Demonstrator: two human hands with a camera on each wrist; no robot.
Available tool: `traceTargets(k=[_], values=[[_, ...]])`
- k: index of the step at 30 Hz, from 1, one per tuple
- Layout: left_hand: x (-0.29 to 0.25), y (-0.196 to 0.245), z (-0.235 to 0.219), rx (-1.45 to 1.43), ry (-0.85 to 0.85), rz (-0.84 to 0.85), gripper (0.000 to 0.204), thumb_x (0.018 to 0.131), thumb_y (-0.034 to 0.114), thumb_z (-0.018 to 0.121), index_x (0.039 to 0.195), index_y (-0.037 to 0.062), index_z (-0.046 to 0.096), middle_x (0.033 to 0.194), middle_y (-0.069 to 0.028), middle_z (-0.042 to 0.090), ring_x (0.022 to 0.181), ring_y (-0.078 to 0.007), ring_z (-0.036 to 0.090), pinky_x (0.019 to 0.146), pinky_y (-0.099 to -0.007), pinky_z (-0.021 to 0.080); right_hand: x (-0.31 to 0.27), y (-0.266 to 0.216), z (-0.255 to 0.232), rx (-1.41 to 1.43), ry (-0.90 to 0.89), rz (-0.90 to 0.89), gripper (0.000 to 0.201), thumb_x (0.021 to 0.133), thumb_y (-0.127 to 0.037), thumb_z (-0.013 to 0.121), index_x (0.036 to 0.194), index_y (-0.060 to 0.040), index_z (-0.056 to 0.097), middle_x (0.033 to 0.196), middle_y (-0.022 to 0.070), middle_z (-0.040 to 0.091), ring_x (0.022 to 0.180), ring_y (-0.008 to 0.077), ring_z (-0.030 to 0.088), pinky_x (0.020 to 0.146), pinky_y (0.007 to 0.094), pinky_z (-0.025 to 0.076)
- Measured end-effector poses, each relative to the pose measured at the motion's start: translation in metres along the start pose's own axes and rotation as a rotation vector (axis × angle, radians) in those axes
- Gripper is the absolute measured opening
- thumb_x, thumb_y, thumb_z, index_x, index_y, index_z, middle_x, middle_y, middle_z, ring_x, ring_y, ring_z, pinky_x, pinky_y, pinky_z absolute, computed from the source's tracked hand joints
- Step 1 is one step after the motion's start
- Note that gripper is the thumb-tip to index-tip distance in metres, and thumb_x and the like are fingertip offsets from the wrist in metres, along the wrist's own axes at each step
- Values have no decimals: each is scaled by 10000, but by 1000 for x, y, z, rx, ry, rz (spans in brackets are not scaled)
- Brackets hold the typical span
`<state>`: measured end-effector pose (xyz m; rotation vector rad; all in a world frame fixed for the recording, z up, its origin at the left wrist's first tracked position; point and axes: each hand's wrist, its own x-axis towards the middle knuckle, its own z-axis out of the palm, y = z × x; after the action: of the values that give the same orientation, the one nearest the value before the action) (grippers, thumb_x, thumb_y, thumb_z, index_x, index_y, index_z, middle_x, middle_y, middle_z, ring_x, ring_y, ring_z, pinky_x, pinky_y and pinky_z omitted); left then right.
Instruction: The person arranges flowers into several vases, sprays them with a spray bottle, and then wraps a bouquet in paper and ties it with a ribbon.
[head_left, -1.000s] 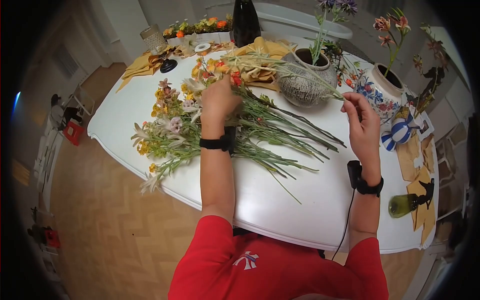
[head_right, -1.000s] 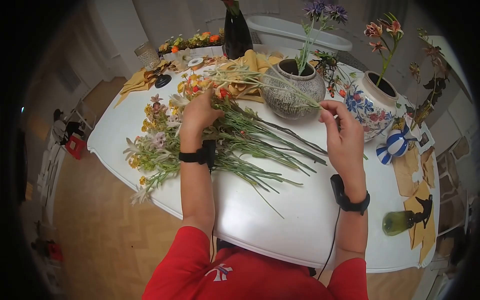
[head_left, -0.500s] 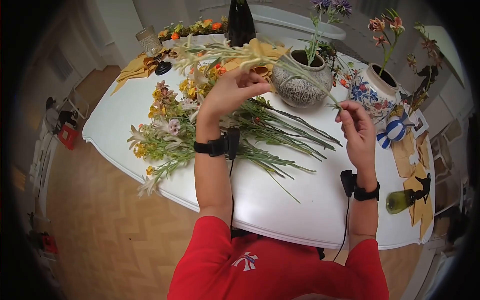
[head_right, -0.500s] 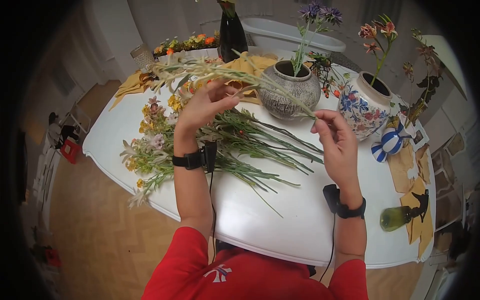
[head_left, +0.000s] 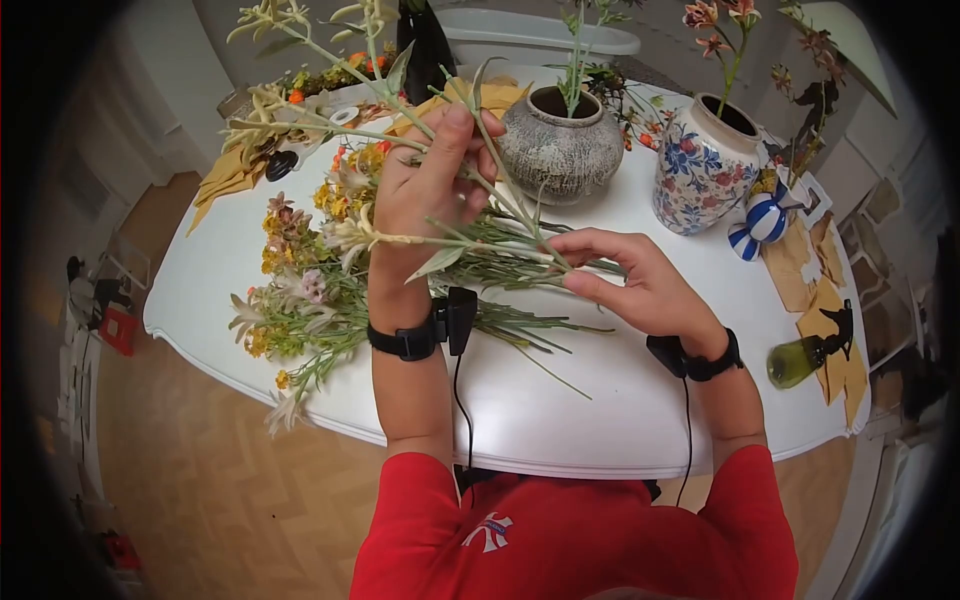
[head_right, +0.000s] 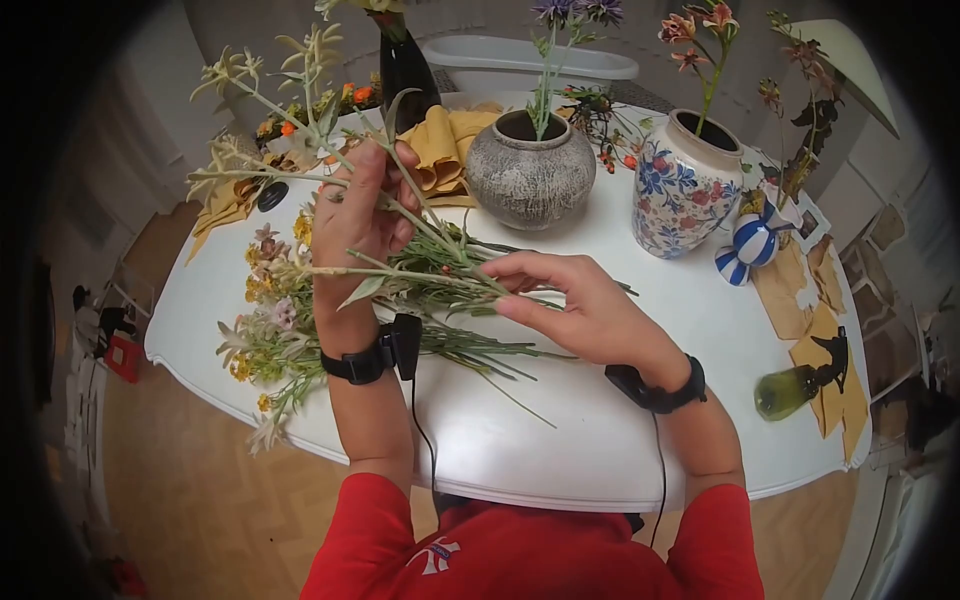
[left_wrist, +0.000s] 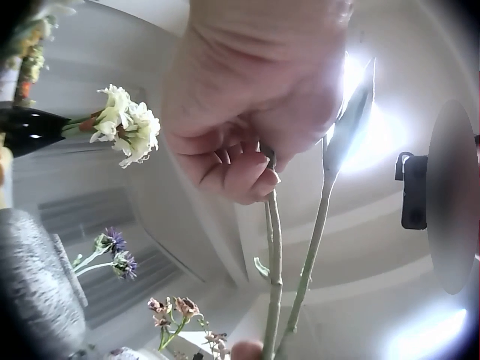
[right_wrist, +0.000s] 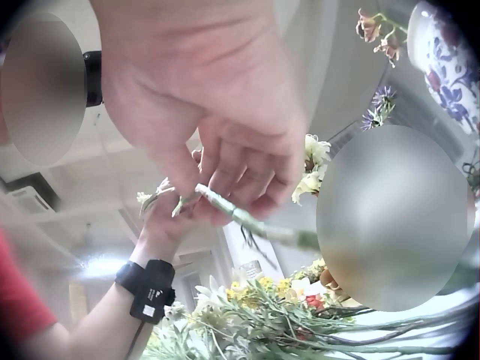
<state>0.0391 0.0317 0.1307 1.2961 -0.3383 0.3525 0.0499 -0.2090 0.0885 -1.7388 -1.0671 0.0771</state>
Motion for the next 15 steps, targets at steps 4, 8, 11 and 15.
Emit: traceTargets(k=[4, 8, 11, 15], values=[[-3, 2, 11, 59, -5, -13, 434, 1057, 487, 572, 1031, 62, 657, 702, -11, 589, 532, -62, 499, 447, -199, 312, 23, -28, -9, 114, -190, 215, 246, 980, -169, 710, 1144, 14, 722, 1062, 85, 758, 968, 88, 668, 816, 286, 530], [-3, -1, 8, 72, -62, -21, 441, 1045, 496, 589, 984, 65, 660, 679, 12, 573, 531, -48, 471, 453, -205, 294, 35, -20, -5, 353, -264, 153, 257, 978, -195, 734, 1114, 23, 728, 948, 57, 743, 820, 67, 635, 745, 237, 510], [-4, 0, 8, 122, -133, -26, 438, 1059, 485, 568, 994, 63, 666, 685, 39, 557, 537, -29, 431, 471, -201, 282, 43, -35, -10, 381, -361, 276, 272, 972, -181, 745, 1161, 10, 702, 931, 42, 735, 805, 53, 642, 726, 225, 514], [2, -1, 6, -76, -206, 34, 428, 1055, 444, 596, 1121, 26, 661, 734, 25, 574, 581, -30, 456, 487, -201, 311, 48, -33, -12, 485, -297, 245, 268, 979, -174, 735, 1183, -7, 690, 911, 27, 732, 788, 49, 641, 684, 211, 503]])
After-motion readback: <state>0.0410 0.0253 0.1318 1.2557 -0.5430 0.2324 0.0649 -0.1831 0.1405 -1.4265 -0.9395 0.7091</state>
